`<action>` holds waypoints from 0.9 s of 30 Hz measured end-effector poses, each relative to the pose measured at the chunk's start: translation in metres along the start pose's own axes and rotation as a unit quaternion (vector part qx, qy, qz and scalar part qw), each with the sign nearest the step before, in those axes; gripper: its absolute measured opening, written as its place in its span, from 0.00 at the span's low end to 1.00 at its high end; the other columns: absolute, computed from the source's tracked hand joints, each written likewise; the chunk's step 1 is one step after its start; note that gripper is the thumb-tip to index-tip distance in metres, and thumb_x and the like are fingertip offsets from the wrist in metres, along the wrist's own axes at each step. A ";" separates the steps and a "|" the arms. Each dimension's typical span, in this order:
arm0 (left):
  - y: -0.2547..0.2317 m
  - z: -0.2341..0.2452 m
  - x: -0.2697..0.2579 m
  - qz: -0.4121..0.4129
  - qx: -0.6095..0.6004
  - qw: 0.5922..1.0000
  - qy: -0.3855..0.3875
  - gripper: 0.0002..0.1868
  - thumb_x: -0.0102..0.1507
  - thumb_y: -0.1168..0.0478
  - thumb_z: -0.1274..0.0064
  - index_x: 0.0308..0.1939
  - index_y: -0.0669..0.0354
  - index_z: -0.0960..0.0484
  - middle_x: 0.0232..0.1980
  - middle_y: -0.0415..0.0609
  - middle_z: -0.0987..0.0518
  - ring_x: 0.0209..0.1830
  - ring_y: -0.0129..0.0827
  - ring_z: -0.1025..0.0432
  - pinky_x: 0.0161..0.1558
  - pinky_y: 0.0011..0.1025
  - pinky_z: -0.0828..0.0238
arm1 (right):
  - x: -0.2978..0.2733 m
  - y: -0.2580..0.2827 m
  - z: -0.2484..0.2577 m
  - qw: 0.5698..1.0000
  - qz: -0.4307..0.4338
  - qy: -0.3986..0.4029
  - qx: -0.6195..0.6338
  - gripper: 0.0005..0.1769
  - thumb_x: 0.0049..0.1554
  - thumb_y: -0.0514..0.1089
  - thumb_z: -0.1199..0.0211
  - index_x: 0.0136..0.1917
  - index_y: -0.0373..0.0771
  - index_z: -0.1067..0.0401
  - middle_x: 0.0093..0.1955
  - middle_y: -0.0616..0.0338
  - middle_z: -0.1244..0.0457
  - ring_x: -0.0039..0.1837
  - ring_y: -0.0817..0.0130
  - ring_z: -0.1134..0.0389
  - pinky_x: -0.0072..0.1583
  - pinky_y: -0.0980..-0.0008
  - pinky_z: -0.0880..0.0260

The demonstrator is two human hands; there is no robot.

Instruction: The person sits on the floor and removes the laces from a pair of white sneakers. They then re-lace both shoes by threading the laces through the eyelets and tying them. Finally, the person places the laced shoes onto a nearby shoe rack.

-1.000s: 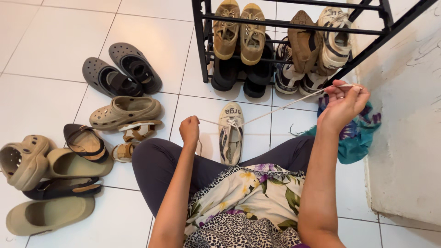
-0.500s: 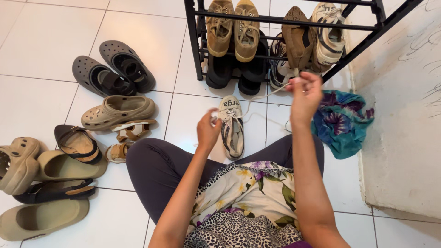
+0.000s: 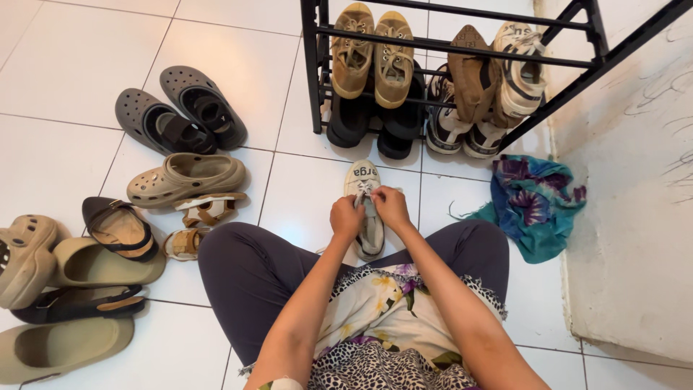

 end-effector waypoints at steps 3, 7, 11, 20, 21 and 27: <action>0.020 -0.002 0.009 0.047 -0.081 0.996 0.005 0.14 0.56 0.58 0.40 0.44 0.58 0.12 0.38 0.60 0.16 0.37 0.49 0.19 0.44 0.39 0.23 | -0.008 0.002 -0.010 0.999 0.025 0.015 -0.032 0.07 0.53 0.37 0.36 0.44 0.33 0.22 0.40 0.46 0.30 0.43 0.52 0.27 0.48 0.61 0.28; 0.026 -0.007 0.012 0.048 -0.098 0.994 0.013 0.15 0.56 0.59 0.41 0.45 0.58 0.11 0.39 0.60 0.15 0.37 0.47 0.18 0.45 0.37 0.23 | -0.013 0.010 -0.014 0.997 0.031 -0.006 -0.074 0.07 0.54 0.38 0.36 0.44 0.32 0.22 0.44 0.42 0.30 0.46 0.45 0.28 0.51 0.55 0.29; 0.027 -0.009 0.012 0.037 -0.091 0.995 0.015 0.15 0.56 0.58 0.41 0.44 0.58 0.11 0.38 0.59 0.15 0.37 0.47 0.18 0.45 0.36 0.23 | -0.011 0.017 -0.016 0.994 0.024 -0.021 -0.107 0.07 0.53 0.38 0.36 0.42 0.32 0.22 0.44 0.43 0.31 0.47 0.44 0.29 0.52 0.54 0.29; 0.026 -0.015 0.020 0.022 -0.092 0.995 0.024 0.11 0.63 0.56 0.43 0.44 0.54 0.11 0.39 0.58 0.15 0.41 0.50 0.20 0.45 0.40 0.25 | -0.009 0.031 -0.012 0.997 0.017 -0.013 -0.069 0.04 0.55 0.35 0.37 0.43 0.32 0.24 0.44 0.44 0.32 0.47 0.43 0.31 0.52 0.53 0.31; 0.024 -0.014 0.020 0.017 -0.081 0.996 0.026 0.10 0.62 0.56 0.42 0.43 0.54 0.11 0.39 0.59 0.16 0.40 0.51 0.21 0.44 0.40 0.25 | -0.011 0.035 -0.010 0.998 0.018 -0.013 -0.061 0.04 0.55 0.35 0.38 0.44 0.32 0.24 0.45 0.45 0.32 0.48 0.44 0.30 0.52 0.54 0.31; 0.020 -0.007 0.020 0.008 -0.056 0.998 -0.025 0.09 0.62 0.57 0.44 0.38 0.58 0.15 0.39 0.56 0.16 0.41 0.51 0.21 0.43 0.42 0.27 | -0.022 0.064 0.002 0.999 0.015 -0.042 -0.009 0.10 0.55 0.36 0.39 0.51 0.33 0.25 0.49 0.46 0.36 0.47 0.47 0.31 0.51 0.55 0.31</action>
Point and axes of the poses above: each hand's wrist, its own x-axis towards the middle knuckle, its own z-axis out of the back of the hand, y = z × x, the point moved 7 cm from there along x, towards the middle knuckle
